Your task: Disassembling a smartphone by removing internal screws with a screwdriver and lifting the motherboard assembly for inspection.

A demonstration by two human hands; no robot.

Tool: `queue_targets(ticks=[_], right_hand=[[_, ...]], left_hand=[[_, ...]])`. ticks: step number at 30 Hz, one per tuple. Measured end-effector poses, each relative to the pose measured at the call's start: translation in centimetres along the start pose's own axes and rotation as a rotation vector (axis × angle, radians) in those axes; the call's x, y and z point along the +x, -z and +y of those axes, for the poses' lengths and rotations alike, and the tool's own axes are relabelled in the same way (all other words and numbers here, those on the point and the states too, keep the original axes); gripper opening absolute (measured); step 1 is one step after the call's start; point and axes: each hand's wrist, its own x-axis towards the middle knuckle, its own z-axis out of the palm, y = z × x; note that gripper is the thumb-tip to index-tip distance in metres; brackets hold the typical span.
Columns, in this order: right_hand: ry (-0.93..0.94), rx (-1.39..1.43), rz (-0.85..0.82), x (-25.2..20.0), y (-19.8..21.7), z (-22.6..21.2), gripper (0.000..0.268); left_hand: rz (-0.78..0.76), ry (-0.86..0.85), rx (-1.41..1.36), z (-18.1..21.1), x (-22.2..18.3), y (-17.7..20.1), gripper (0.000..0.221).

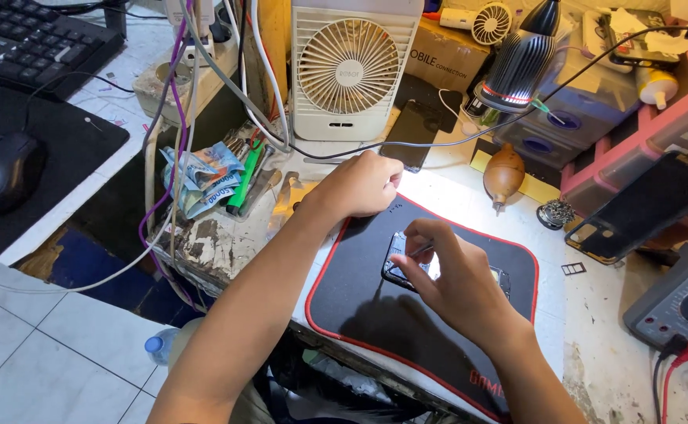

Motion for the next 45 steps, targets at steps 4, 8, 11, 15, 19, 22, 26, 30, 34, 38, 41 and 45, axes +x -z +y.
queue_targets(ticks=[4,8,11,15,19,22,26,30,34,38,41,45], right_hand=[[-0.005,0.159,-0.075,0.6,1.7,-2.3,0.044],[0.016,0.074,-0.026,0.4,0.6,-0.7,0.047],[0.004,-0.014,-0.005,0.2,0.7,-0.8,0.045],[-0.022,0.107,-0.112,0.5,2.2,-2.1,0.046],[0.01,0.069,-0.069,0.3,1.3,-1.0,0.053],[-0.03,0.0,-0.043,-0.1,0.8,-0.4,0.044],[0.0,0.038,-0.113,0.5,2.1,-1.3,0.053],[-0.007,-0.01,-0.049,0.0,1.2,-0.4,0.048],[-0.024,0.027,-0.091,0.1,2.0,-1.1,0.049],[-0.011,0.036,-0.119,0.4,2.2,-1.4,0.051],[-0.02,0.014,-0.062,0.0,1.2,-0.5,0.051],[-0.011,0.065,-0.105,0.3,2.0,-1.3,0.049]], left_hand=[[0.01,-0.001,0.005,-0.1,0.1,-0.1,0.019],[0.016,-0.015,0.013,0.0,0.0,0.0,0.019],[0.016,-0.024,0.014,-0.2,0.1,-0.1,0.019],[0.014,-0.029,0.018,-0.4,0.3,-0.4,0.019],[0.018,-0.037,0.022,-0.1,0.1,-0.1,0.019],[0.021,-0.049,0.017,-0.2,0.1,-0.2,0.02],[0.025,-0.044,0.011,-0.4,0.2,-0.3,0.019],[0.037,-0.057,0.014,-0.4,0.1,-0.3,0.019],[0.037,-0.071,0.011,-0.5,0.2,-0.5,0.019],[0.042,-0.064,0.016,-0.8,0.2,-0.5,0.018],[0.04,-0.065,0.019,-0.6,0.4,-0.5,0.019],[0.049,-0.068,0.017,-0.6,0.2,-0.5,0.019]])
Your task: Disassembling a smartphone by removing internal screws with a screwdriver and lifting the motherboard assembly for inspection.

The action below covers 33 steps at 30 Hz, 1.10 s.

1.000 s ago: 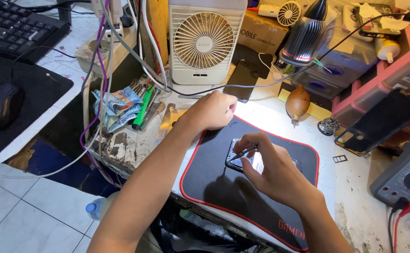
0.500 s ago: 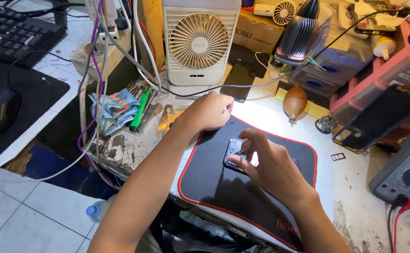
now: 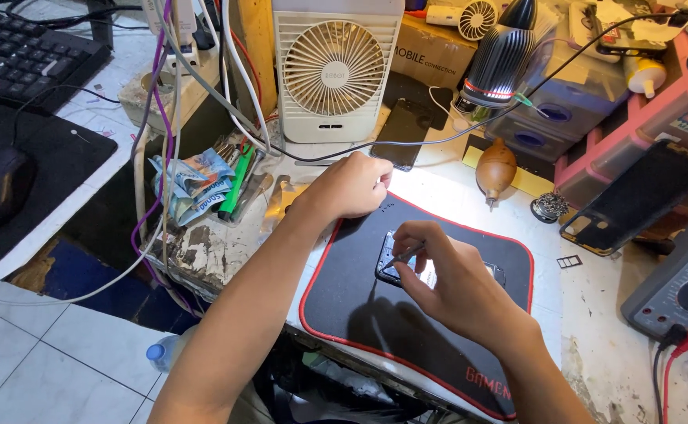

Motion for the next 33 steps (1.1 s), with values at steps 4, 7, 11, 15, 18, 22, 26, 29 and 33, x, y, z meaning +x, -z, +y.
queue_targets(ticks=[4,7,11,15,18,22,26,29,33], right_hand=[[0.0,0.01,0.003,-0.2,-0.5,0.7,0.054],[-0.006,-0.069,0.079,-0.3,-1.2,1.1,0.047],[0.0,-0.013,0.033,0.1,-0.3,0.0,0.051],[0.002,0.009,0.022,0.2,0.1,-0.5,0.049],[0.017,0.025,0.059,0.1,0.4,-0.6,0.043],[0.0,0.035,0.185,0.1,0.9,0.0,0.045],[-0.072,0.016,0.453,0.1,1.7,1.6,0.044],[-0.079,0.025,0.596,0.1,2.1,2.5,0.044],[-0.088,0.038,0.621,0.2,2.2,2.9,0.045]], left_hand=[[0.001,0.005,-0.004,0.0,0.1,0.0,0.018],[-0.009,0.011,0.001,0.1,0.1,0.1,0.019],[-0.011,0.021,-0.006,0.0,0.1,0.1,0.019],[-0.022,0.035,-0.015,0.3,0.0,0.2,0.021],[-0.009,0.04,-0.057,0.1,0.4,0.2,0.022],[-0.013,0.005,-0.156,1.1,-0.1,1.0,0.021],[-0.133,-0.064,-0.455,2.4,-0.7,1.8,0.026],[-0.309,-0.13,-0.572,2.0,-0.4,1.1,0.025],[-0.415,-0.189,-0.616,1.8,0.0,0.0,0.023]])
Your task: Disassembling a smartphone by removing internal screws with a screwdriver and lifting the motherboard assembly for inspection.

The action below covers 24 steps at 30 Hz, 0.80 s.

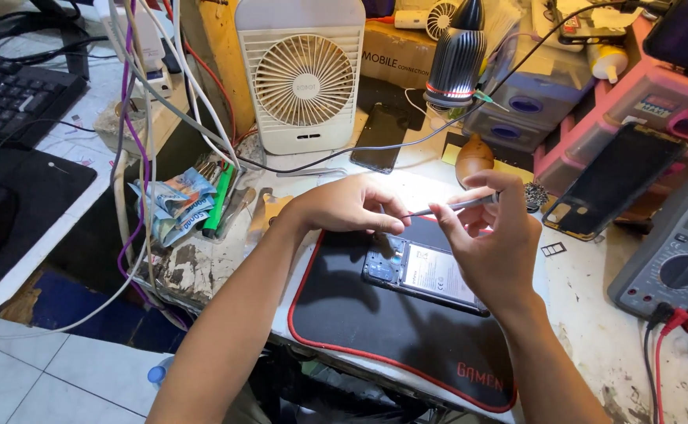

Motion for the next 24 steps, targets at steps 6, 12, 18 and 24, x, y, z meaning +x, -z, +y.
queue_targets(ticks=[6,12,18,24], right_hand=[[-0.027,-0.021,0.011,0.0,-0.3,-0.5,0.045],[-0.34,0.011,-0.009,1.3,1.1,0.8,0.029],[-0.558,0.208,-0.149,1.7,0.8,3.5,0.028],[-0.57,-0.111,-0.381,1.6,0.6,7.4,0.014]], left_hand=[[0.08,-0.015,0.12,0.3,0.2,0.6,0.012],[0.37,0.194,0.436,-5.2,1.9,1.6,0.029],[0.404,0.244,0.527,-4.0,1.6,1.3,0.033],[0.401,0.212,0.516,-3.3,1.1,1.0,0.031]])
